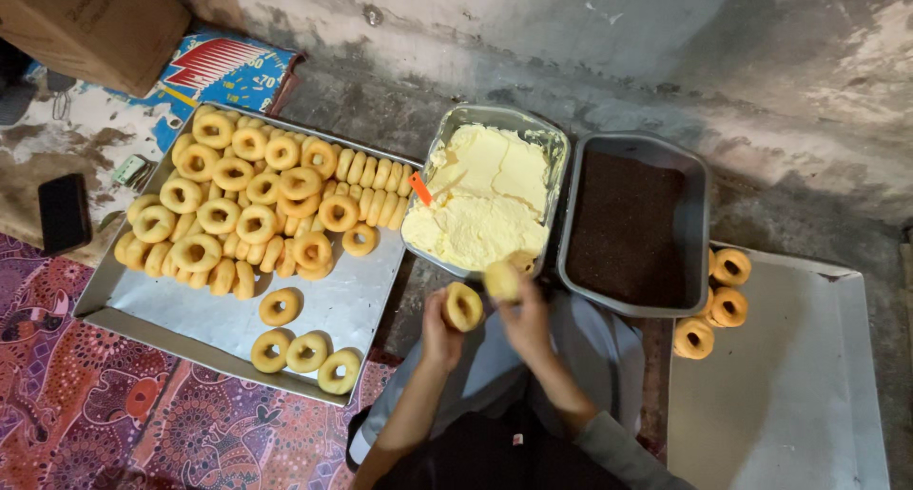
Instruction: The person fills ring-shaped donuts with a cream filling by hand, then dips them into a dark topping. The filled donuts are placed on a tray to the right.
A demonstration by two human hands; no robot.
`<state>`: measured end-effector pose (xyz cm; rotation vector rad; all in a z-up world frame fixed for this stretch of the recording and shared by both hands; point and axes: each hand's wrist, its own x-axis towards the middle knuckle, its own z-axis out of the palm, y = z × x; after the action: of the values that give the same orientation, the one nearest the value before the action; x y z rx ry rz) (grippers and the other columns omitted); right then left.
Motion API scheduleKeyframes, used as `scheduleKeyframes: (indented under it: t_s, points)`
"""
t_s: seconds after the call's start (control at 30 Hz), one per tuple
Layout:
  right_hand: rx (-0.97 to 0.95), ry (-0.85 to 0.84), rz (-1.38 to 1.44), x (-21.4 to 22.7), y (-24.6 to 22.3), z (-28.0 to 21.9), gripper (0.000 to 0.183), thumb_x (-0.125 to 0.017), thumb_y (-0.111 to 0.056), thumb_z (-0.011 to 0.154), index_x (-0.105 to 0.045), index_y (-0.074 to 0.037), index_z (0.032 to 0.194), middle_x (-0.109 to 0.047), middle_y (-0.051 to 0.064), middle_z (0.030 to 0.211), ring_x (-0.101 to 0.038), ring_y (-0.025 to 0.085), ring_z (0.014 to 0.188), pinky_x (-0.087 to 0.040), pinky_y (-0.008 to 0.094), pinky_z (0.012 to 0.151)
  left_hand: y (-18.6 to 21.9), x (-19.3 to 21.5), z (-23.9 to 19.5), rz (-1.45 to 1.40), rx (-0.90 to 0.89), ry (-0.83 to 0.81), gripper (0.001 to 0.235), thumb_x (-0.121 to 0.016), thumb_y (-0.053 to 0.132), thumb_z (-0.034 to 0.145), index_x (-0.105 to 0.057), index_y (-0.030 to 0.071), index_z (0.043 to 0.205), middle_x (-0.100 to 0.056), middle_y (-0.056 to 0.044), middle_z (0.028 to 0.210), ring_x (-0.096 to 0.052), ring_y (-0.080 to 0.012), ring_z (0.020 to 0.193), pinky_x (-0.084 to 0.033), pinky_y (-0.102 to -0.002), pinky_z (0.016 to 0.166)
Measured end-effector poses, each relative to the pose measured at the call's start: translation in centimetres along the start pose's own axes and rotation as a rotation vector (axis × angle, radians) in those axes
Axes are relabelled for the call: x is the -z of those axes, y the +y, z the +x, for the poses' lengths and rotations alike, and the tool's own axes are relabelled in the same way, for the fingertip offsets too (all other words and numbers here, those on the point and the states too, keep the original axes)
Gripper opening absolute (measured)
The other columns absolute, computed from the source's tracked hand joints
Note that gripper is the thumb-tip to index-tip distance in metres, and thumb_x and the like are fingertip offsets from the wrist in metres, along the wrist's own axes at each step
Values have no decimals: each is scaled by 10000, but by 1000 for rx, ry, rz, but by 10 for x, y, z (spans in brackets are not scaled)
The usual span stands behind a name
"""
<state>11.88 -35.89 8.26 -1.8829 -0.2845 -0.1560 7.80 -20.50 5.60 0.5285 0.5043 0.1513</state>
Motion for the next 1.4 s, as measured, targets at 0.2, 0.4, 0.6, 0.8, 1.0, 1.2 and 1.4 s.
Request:
scheduleKeyframes:
  t_s: [0.2, 0.4, 0.6, 0.8, 1.0, 1.2, 1.4]
  points:
    - [142, -401, -135, -11, -34, 11, 366, -803, -125, 792, -685, -71, 1134, -696, 130, 1077, -699, 294, 964, -560, 373, 863, -1, 12, 7, 70, 161, 40, 479, -449, 455, 1007, -648, 46, 1157, -727, -115, 1066, -722, -236, 956, -589, -403, 878]
    - [424, -250, -503, -18, 6, 95, 284, -724, -5, 759, -724, -66, 1036, -735, 108, 1050, -675, 339, 1031, -537, 426, 898, -22, 54, 24, -69, 329, 74, 424, -477, 524, 1039, -627, 128, 1069, -668, -52, 979, -683, -222, 886, -582, -378, 763]
    - [263, -343, -202, -26, 0, 85, 326, -770, -40, 763, -740, -50, 1088, -743, 121, 1107, -687, 312, 1049, -559, 390, 913, -17, 66, 48, -186, 158, 94, 453, -415, 454, 1069, -629, 68, 1165, -685, -85, 1077, -679, -240, 997, -563, -380, 861]
    - [333, -466, -122, -28, -3, 57, 335, -797, -62, 793, -737, -51, 1123, -741, 136, 1136, -674, 321, 1099, -535, 409, 952, -8, 36, 47, -171, 110, 58, 517, -343, 427, 1050, -587, 56, 1316, -669, -100, 1271, -642, -235, 1165, -513, -416, 996]
    - [238, -291, -427, -15, 9, 93, 311, -727, -31, 791, -747, -77, 1098, -746, 114, 1099, -678, 320, 1103, -540, 395, 990, -15, 40, 53, -249, 92, 49, 475, -353, 301, 1018, -584, 5, 1307, -660, -129, 1298, -649, -262, 1177, -526, -416, 983]
    - [367, -502, -146, -34, -4, 44, 322, -783, -68, 788, -731, -43, 1105, -732, 130, 1126, -670, 343, 1097, -518, 428, 969, -14, 30, 48, -129, 34, 5, 575, -298, 460, 1073, -575, 38, 1348, -650, -121, 1307, -628, -250, 1185, -525, -393, 986]
    - [333, -214, -385, -16, 21, 91, 284, -733, -25, 820, -738, -77, 1099, -750, 101, 1124, -693, 319, 1083, -563, 400, 964, -10, 29, 39, -166, 61, 80, 541, -338, 439, 1076, -553, 37, 1368, -633, -105, 1350, -619, -245, 1222, -523, -400, 1004]
